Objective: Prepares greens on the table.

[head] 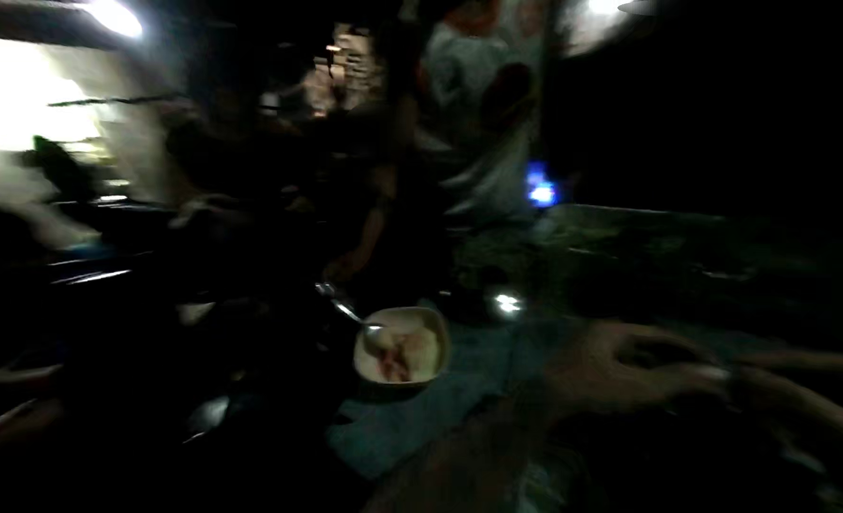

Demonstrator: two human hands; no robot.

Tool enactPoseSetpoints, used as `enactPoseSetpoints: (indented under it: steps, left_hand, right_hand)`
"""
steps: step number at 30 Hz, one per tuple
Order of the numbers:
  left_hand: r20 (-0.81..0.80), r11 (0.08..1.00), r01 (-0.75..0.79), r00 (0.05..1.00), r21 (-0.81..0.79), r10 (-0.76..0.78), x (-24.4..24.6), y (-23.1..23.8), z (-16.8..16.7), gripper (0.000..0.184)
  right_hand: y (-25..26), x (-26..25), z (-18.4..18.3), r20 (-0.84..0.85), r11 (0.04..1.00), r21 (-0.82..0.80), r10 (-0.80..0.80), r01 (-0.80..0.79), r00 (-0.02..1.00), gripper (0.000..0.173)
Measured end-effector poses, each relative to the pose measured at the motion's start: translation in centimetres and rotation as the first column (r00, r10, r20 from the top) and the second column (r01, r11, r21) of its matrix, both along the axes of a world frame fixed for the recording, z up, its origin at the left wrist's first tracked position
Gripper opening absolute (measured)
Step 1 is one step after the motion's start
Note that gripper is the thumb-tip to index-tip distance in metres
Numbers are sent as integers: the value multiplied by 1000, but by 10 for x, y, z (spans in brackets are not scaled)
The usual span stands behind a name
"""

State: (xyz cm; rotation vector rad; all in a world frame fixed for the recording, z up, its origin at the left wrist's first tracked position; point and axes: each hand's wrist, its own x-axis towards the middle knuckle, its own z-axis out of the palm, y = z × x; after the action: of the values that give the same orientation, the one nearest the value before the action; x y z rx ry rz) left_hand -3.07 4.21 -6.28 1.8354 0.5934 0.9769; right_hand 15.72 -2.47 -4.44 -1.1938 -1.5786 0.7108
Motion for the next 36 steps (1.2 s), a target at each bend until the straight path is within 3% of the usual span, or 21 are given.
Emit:
enactPoseSetpoints:
  steps: [3, 10, 13, 15, 17, 21, 23, 27, 32, 36]
  left_hand:
    - [-108, 993, -28, 994, -114, 16, 3, 4, 0, 20]
    - [-22, 962, -157, 987, -225, 156, 5, 10, -6, 16]
    - [0, 943, -212, 976, -257, 219, 7, 9, -4, 16]
    - [-25, 938, -250, 968, -241, 251, 9, 8, -4, 16]
    - [-26, 943, -250, 968, -221, 250, 9, 8, -6, 17]
    - [33, 951, -176, 981, -254, 190, 9, 6, -6, 17]
    - [51, 950, -167, 981, -264, 187, 11, 1, -4, 16]
    - [39, 968, -141, 988, -208, 152, 11, 0, -4, 16]
    - [55, 968, -163, 983, -190, 176, 10, 1, -6, 13]
    - [68, 963, -164, 981, -213, 182, 10, 3, -8, 13]
  right_hand:
    - [9, 26, -21, -89, 991, -4, -137, 137, 987, 7]
    - [4, 53, -5, -247, 992, -48, -128, 120, 961, 6]
    - [-10, 63, 5, -1, 996, -22, 83, -83, 997, 9]
    - [-15, 66, 7, 224, 957, -105, 288, -271, 931, 16]
    - [-15, 63, 5, 292, 961, -83, 275, -263, 916, 18]
    - [-3, 52, -3, 86, 981, 193, -50, 32, 995, 13]
    - [3, 44, -9, 55, 989, 143, -43, 35, 998, 26]
    - [1, 29, -10, -4, 999, 34, 1, -1, 1000, 11]
    - [1, 27, -7, -23, 999, -32, -10, 9, 1000, 7]
    - [3, 26, -8, -161, 993, -120, -31, 12, 986, 4]
